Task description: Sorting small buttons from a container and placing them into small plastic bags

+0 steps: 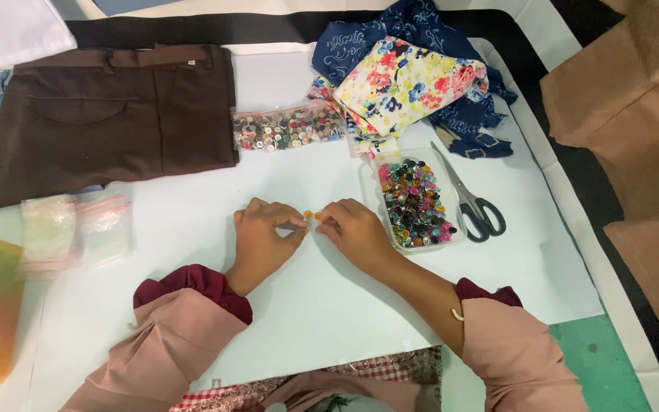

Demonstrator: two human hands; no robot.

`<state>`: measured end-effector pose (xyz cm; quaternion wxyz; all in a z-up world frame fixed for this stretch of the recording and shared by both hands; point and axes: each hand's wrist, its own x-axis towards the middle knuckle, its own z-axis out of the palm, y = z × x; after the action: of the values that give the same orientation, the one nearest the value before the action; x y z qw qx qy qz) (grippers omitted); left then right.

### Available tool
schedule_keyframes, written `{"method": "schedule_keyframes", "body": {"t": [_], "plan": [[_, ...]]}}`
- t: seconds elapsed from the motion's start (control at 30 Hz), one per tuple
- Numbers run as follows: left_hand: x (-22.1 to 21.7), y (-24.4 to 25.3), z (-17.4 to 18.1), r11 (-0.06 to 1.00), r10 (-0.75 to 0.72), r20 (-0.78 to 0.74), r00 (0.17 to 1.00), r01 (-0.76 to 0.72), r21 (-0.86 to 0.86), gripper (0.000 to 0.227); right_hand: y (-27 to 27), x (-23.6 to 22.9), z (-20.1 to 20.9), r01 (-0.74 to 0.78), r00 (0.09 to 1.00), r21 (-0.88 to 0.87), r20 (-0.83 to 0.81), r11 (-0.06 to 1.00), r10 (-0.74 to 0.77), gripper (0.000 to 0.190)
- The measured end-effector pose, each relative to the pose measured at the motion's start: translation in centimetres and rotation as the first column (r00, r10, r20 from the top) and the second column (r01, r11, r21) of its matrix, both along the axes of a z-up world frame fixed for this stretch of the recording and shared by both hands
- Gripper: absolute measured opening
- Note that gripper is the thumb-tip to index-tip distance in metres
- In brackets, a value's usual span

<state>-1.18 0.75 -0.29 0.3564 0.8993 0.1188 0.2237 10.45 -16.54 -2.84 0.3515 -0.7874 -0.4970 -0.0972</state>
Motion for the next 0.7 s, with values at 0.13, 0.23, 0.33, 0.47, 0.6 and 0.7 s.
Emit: {"method": "schedule_keyframes", "body": {"t": [0.13, 0.23, 0.33, 0.47, 0.6, 0.7], "plan": [[0.4, -0.1, 0.2, 1.0, -0.002, 0.006, 1.0, 0.002, -0.013, 0.015, 0.2, -0.2, 0.0, 0.026, 1.0, -0.003, -0.01, 1.0, -0.027, 0.018], [0.9, -0.1, 0.1, 1.0, -0.006, 0.033, 0.999, 0.006, -0.007, 0.015, 0.4, 0.0, 0.1, 0.022, 0.999, -0.023, 0.037, 1.0, -0.021, 0.015], [1.3, 0.0, 0.4, 0.994, -0.061, 0.129, 0.99, 0.049, 0.1, 0.016, 0.1, -0.3, 1.0, 0.005, 0.989, -0.129, 0.147, 0.992, 0.015, 0.005], [1.7, -0.5, 1.1, 0.96, -0.142, 0.203, 0.969, 0.084, 0.267, 0.02, -1.0, -0.3, 3.5, 0.072, 0.964, -0.085, 0.263, 0.994, -0.047, 0.012], [3.0, -1.7, 2.1, 0.931, -0.208, 0.335, 0.919, 0.081, 0.356, 0.025, -3.8, 3.7, 5.8, 0.267, 0.88, 0.061, 0.391, 0.962, -0.269, 0.021], [4.8, -3.7, 3.2, 0.925, -0.248, 0.393, 0.885, 0.097, 0.367, 0.01, -7.0, 8.0, 6.1, 0.323, 0.928, 0.033, 0.185, 0.946, -0.324, 0.018]]}}
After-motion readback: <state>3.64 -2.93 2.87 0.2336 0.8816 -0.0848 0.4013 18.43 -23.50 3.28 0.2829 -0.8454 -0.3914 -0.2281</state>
